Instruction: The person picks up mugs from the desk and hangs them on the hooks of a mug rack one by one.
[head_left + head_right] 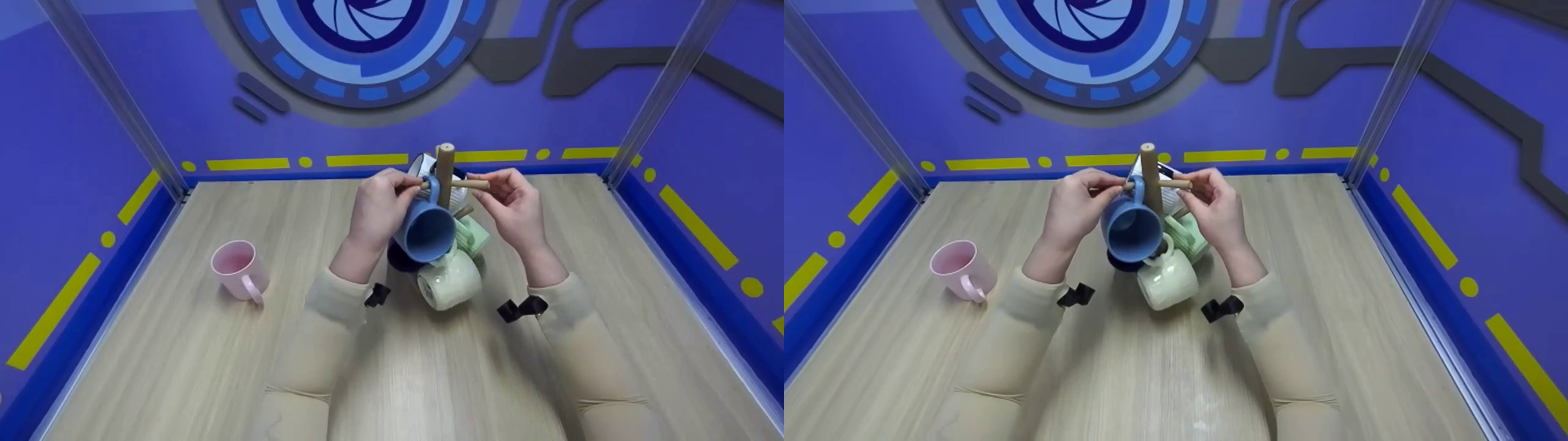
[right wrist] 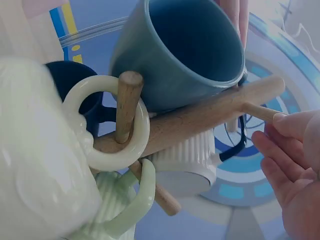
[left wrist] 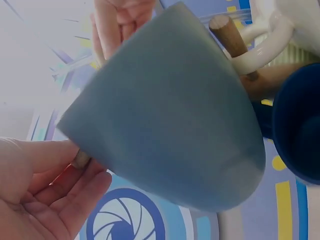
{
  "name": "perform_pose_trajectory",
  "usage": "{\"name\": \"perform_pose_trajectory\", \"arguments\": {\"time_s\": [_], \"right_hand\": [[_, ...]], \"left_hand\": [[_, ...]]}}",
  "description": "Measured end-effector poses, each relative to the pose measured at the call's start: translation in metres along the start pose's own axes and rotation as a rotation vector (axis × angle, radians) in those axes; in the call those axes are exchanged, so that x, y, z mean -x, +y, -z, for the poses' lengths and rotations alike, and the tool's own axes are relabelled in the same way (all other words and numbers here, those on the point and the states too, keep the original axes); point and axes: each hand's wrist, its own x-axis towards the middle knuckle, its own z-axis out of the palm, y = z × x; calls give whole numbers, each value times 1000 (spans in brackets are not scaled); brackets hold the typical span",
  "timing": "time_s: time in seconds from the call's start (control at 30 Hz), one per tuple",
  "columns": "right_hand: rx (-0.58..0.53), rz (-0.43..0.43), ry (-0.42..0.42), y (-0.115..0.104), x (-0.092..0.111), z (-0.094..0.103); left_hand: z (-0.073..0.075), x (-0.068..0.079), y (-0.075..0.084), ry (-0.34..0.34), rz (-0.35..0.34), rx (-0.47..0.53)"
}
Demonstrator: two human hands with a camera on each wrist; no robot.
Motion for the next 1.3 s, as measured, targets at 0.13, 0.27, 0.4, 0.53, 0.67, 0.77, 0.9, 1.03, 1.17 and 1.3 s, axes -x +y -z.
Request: {"name": "perform_pose_trajectory", "arguments": {"time_s": [0.13, 0.27, 0.4, 0.53, 0.67, 0.77, 0.9, 1.03, 1.17, 1.3], "right_hand": [[28, 87, -8, -4, 6, -6], [102, 232, -19, -5, 9, -12], [221, 375, -22, -7, 11, -16], [308, 484, -33, -9, 12, -22], [347, 565, -41, -10, 11, -29], [342, 603, -49, -12, 9, -36], [368, 642, -57, -13, 8, -43], [437, 655, -57, -17, 8, -50], [490, 631, -49, -20, 9, -56], [531, 608, -46, -22, 11, -58]], "left_hand": [[3, -9, -3, -25, 39, -35], [4, -18, -7, -44, 56, -76], [3, -27, -11, -59, 77, -88], [2, -36, -13, -64, 97, -106], [1, -42, -14, -68, 99, -142], [-1, -47, -14, -78, 95, -176], [-2, -52, -16, -85, 82, -216], [-4, -57, -18, -92, 70, -220], [-6, -57, -21, -66, 38, -216], [-9, -52, -28, -6, -24, -199]]}}
